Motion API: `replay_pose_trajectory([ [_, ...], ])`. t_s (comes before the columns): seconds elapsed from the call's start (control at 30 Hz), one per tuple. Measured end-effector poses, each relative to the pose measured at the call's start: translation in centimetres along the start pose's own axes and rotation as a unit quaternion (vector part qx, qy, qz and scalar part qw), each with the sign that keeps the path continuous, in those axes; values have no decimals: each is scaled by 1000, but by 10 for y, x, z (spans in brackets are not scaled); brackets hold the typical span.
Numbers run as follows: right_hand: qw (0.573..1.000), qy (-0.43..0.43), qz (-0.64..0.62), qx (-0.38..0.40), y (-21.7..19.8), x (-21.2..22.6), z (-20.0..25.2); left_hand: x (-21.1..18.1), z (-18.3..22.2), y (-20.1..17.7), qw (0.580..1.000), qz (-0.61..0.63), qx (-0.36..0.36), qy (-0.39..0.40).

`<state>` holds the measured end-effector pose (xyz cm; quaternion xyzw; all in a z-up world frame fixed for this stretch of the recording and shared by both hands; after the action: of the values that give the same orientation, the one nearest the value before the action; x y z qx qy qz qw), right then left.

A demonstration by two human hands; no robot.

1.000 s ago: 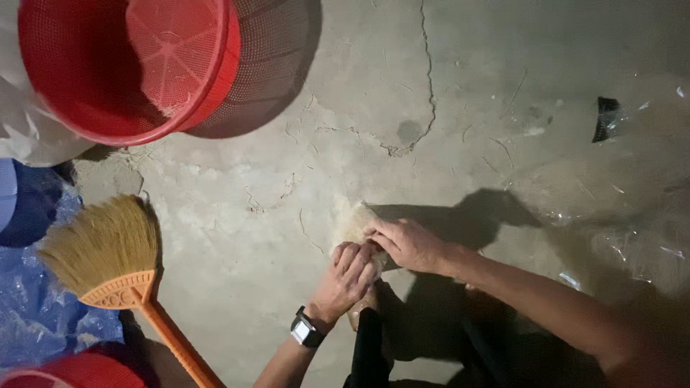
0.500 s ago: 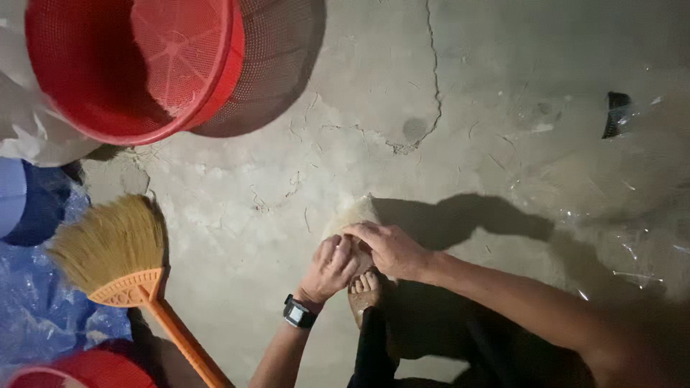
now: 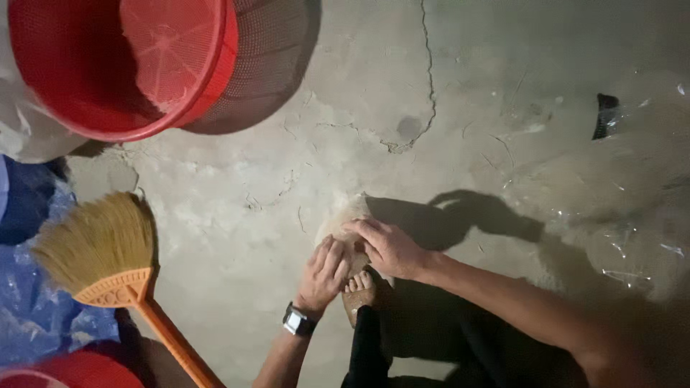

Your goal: The person packages noodles into plastic bags by hand while sitting on the floor, occasionally reaching for more bags from a pile.

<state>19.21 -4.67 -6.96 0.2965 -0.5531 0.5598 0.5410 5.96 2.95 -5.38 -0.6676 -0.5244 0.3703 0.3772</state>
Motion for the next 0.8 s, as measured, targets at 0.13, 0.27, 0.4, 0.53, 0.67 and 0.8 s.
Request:
replay_pose_trajectory([
  [0.13,998,-48,33,13,2,29,-4,-1,1,-17,995,91,-10,-38],
  [0.27,994,-84,61,23,9,26,-12,1,0,-25,998,52,-10,-16],
  [0.4,992,-86,89,9,13,34,-8,6,7,-16,999,33,-17,-17],
  [0.53,999,-23,11,40,5,32,-11,15,4,-4,999,22,-17,-24],
  [0.67,991,59,-40,114,-5,19,-13,5,11,-2,996,82,-19,-31],
  [0.8,981,91,-13,173,2,11,-28,4,14,-1,996,82,-20,-18],
])
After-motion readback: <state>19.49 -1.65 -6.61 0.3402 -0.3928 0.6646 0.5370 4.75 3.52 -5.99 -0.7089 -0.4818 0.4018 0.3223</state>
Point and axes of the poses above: each hand's wrist, its own z-axis away from the middle knuckle, its own y-axis out of the palm, x = y × z, the point moved 6 cm from there along -z, towards the middle knuckle, and after that the axes turned 4 degrees about y, right-handed, at the moved point
